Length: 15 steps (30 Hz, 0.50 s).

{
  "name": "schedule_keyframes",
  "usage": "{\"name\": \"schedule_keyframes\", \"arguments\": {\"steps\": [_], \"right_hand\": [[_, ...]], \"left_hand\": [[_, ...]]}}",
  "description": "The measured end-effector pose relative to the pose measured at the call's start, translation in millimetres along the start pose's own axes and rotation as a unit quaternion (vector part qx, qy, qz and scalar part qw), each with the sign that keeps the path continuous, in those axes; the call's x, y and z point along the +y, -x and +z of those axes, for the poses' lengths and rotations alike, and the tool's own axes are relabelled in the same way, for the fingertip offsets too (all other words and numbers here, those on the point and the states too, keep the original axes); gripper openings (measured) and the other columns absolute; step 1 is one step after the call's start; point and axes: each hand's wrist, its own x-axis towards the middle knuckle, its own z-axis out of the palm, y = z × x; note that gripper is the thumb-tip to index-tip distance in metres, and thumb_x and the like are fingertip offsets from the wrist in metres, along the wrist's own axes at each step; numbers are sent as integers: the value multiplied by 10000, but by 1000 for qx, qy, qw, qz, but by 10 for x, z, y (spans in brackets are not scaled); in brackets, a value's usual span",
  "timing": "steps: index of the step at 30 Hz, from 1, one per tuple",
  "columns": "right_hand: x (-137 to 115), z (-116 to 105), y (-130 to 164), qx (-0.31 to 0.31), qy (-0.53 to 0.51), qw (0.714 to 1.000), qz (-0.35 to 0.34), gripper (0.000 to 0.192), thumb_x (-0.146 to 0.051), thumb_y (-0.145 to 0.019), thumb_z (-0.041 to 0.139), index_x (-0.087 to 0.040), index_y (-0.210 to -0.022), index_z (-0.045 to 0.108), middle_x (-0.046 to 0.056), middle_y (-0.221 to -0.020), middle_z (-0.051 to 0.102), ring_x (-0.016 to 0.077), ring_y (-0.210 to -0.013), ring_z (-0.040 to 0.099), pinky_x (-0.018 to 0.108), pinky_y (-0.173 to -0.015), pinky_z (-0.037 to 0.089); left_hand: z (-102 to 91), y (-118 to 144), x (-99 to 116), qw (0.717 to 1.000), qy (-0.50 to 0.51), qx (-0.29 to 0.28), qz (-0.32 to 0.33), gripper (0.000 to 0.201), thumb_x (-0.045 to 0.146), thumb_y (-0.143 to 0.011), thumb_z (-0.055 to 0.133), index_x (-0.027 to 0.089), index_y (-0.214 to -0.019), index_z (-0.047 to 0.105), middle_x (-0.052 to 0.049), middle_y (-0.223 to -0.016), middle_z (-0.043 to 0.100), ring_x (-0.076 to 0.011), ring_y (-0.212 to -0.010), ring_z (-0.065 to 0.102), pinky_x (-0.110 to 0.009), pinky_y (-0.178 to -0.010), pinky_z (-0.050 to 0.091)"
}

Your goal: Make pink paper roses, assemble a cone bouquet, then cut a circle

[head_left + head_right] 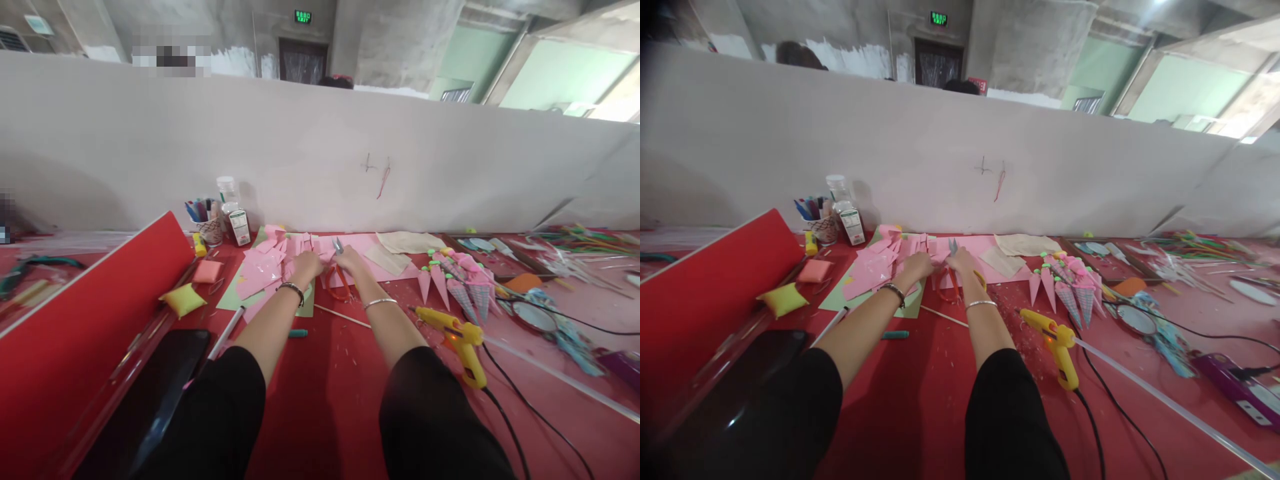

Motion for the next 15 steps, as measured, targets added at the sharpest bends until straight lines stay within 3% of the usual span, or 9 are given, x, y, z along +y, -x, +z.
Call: {"name": "schedule_keyframes", "arguments": {"steps": [8,12,15], "right_hand": [[-3,-11,-36,-12,23,1000,11,287,-319,-841,479,-138,-1060,515,63,-1027,570,155,-872,574,350,-741,486],[9,-16,-58,0,47,999,12,294,-313,-841,478,-139,-1076,507,70,-1055,556,168,-905,561,367,-766,474],[-12,14,-58,29,72,997,-2,303,-214,-834,470,-109,-1117,483,131,-1124,527,218,-1032,508,366,-833,430]], "left_hand": [[-15,41,-213,1000,-16,15,-18,283,254,-793,431,117,-969,604,-148,-1014,636,-232,-983,576,-309,-798,419],[-54,57,-459,998,-32,28,-56,234,263,-823,447,115,-928,595,-112,-973,633,-210,-945,573,-357,-819,415],[-66,70,-612,997,-30,39,-65,247,299,-834,452,115,-953,567,-82,-952,610,-202,-908,569,-388,-801,427]]}}
